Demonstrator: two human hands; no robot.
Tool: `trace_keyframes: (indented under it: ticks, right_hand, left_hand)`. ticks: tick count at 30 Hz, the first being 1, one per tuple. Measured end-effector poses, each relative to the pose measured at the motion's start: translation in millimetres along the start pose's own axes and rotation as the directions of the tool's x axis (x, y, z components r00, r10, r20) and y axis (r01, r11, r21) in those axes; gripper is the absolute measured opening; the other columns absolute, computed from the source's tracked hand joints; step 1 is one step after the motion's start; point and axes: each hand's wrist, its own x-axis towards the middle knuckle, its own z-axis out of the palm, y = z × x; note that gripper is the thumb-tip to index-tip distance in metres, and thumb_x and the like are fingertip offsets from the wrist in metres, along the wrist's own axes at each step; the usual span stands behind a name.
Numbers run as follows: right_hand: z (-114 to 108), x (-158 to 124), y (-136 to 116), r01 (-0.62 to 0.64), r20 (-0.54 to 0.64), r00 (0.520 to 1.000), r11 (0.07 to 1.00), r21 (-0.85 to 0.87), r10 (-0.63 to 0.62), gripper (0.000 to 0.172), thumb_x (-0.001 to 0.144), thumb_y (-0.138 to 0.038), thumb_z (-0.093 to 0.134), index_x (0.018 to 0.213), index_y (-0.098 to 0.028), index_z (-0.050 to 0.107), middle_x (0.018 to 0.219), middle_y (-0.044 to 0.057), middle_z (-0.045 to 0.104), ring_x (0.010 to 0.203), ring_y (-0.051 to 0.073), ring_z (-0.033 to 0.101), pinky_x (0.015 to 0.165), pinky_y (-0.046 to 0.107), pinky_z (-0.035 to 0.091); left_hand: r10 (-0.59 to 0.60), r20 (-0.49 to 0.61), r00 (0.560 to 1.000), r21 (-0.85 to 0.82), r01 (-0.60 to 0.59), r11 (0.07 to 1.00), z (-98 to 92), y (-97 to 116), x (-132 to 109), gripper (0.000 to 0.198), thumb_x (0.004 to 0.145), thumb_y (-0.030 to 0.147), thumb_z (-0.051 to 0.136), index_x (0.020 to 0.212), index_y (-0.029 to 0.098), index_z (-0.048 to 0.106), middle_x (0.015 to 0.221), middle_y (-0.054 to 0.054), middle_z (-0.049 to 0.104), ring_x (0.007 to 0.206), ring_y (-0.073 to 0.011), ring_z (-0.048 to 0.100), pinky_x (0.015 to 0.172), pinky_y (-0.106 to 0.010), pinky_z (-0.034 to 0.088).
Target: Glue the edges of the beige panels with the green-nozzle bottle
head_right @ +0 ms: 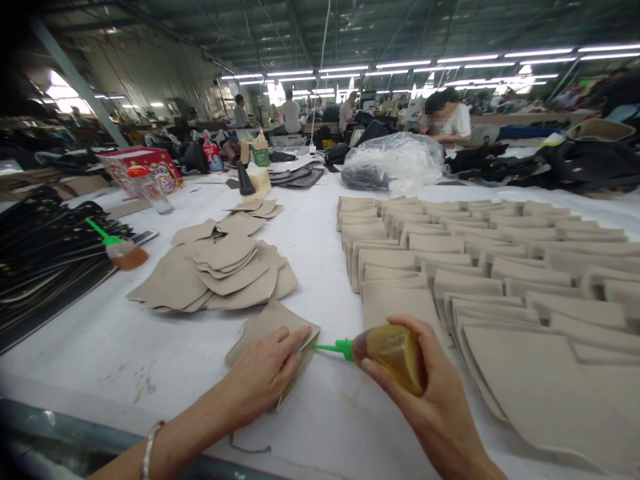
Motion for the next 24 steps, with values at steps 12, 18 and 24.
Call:
trace_keyframes:
  ticks: [12, 18, 24]
  right_hand:
    - [11, -15, -8, -0.146, -0.010, 0.989, 0.989, 0.036, 0.146, 0.050, 0.078, -0.058, 0.065, 0.113, -0.026, 0.051, 0.096, 0.000, 0.060, 0.081, 0.021, 0.059, 0.073, 0.029, 0.046]
    - [16, -40, -15, -0.300, 0.103, 0.953, 0.937, 0.181, 0.285, 0.052, 0.074, -0.059, 0.066, 0.111, -0.025, 0.052, 0.093, 0.000, 0.064, 0.082, 0.023, 0.063, 0.072, 0.027, 0.048]
    - [17, -26, -21, -0.297, -0.025, 0.952, 0.938, 0.177, 0.306, 0.054, 0.074, -0.060, 0.066, 0.113, -0.026, 0.050, 0.096, -0.001, 0.061, 0.085, 0.022, 0.060, 0.078, 0.030, 0.044]
  left_hand:
    - [-0.008, -0.010, 1.000, -0.023, 0.008, 1.000, -1.2, 1, -1, 0.045, 0.094, 0.026, 0.028, 0.136, 0.027, 0.045, 0.100, -0.004, 0.061, 0.085, -0.0227, 0.062, 0.075, -0.035, 0.047]
    - [-0.013, -0.031, 0.999, -0.040, 0.012, 0.999, -0.6, 1, -2, 0.046, 0.095, 0.026, 0.028, 0.137, 0.025, 0.044, 0.101, -0.005, 0.061, 0.086, -0.0219, 0.062, 0.077, -0.035, 0.047]
    - [-0.023, -0.029, 0.999, -0.046, 0.022, 0.999, -0.9, 1, -3, 0.045, 0.094, 0.025, 0.029, 0.135, 0.026, 0.047, 0.101, -0.004, 0.062, 0.089, -0.0210, 0.062, 0.079, -0.033, 0.047]
